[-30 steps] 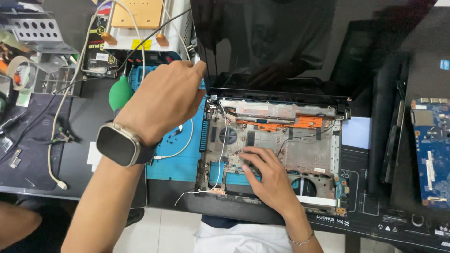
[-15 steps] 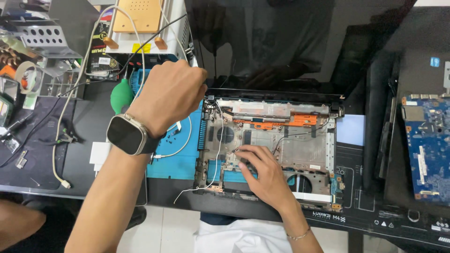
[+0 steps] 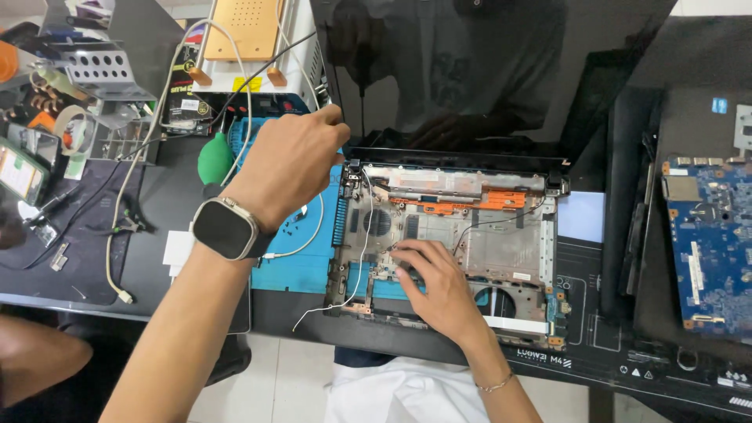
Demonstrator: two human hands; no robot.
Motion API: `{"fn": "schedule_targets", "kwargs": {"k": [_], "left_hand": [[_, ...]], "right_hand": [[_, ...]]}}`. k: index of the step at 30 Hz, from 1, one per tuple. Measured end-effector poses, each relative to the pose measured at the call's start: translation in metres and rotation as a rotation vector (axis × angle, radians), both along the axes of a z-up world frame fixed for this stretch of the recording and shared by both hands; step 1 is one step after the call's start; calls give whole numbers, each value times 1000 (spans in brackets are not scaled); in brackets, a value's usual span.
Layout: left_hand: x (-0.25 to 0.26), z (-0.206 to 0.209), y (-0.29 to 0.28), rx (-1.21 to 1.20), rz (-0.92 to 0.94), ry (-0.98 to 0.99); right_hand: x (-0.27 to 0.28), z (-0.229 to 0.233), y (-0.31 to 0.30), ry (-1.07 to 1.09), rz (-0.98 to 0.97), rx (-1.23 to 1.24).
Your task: The person removes the motherboard from a disassembled laptop and sets it aside. They then proceed to disconnect and remove various internal cables and components, including a white ribbon cable and a black wire, from the laptop's chassis.
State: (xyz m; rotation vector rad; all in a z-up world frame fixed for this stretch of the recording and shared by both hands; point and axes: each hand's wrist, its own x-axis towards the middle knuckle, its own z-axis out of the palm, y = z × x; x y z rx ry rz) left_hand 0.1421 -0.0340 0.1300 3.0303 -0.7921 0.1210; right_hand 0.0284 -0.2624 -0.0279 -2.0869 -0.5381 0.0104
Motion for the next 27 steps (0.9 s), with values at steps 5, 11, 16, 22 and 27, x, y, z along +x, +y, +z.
{"fn": "schedule_targets", "kwargs": {"k": [5,11,16,22,27], "left_hand": [[7,-17,4,123,63,-39],[-3,-1,-8,106,51,-16],[-2,-10,-9,155,122,-45],[-3,-7,-12,63,52,-123],[7,-21,-11,203,135,-6]], "right_hand": [[-2,1,-1,-15,3,2],[-2,-2,-1,-36,1,-6],[-2,-8,-1,-36,15,-18],[-3,-6,-2,-43,24,-18],[-3,0,-2,-22,15,-4]]}}
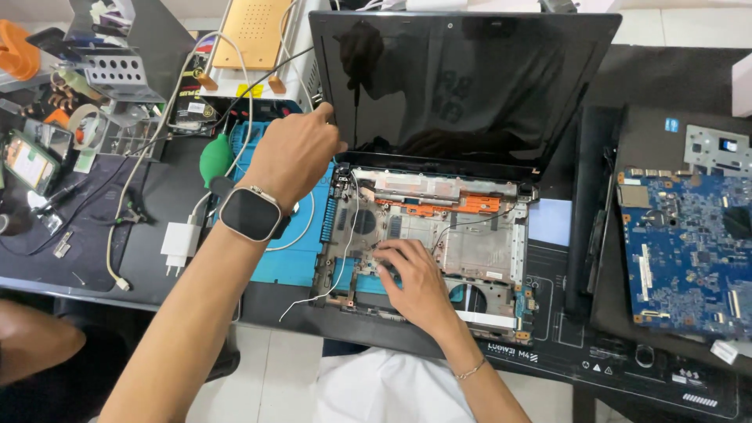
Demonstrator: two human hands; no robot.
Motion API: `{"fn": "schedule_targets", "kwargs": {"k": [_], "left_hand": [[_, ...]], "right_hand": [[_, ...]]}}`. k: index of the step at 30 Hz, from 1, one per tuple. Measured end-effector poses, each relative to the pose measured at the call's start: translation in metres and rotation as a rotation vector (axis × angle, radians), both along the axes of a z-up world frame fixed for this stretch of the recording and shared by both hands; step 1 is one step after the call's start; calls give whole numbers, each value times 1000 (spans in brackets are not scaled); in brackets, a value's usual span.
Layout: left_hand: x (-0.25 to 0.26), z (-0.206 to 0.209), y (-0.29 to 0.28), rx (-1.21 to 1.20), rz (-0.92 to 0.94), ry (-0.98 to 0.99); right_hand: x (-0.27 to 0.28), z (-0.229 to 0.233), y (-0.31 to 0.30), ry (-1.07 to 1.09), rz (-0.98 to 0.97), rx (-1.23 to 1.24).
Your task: The person removes the motherboard from a disassembled laptop and sets it aside. They then proceed to disconnect and remove various internal cables and components, including a white ribbon cable and a black wire, from the laptop's chassis.
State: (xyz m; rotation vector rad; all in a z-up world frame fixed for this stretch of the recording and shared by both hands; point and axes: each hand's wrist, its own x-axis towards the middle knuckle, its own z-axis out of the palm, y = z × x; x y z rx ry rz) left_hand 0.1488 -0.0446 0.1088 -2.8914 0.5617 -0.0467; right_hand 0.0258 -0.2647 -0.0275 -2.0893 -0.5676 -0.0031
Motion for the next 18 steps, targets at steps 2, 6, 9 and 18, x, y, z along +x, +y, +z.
{"fn": "schedule_targets", "kwargs": {"k": [2,6,9,18], "left_hand": [[0,18,-6,-53,-35,9],[4,30,-21,-71,-95,58],[13,23,-26,35,-60,114],[36,23,-31,110,-34,180]], "right_hand": [[4,-3,1,-22,0,4],[0,-4,-2,-13,-4,13],[1,-12,-1,-35,-15,17],[1,-20,-2,-28,13,0]]}}
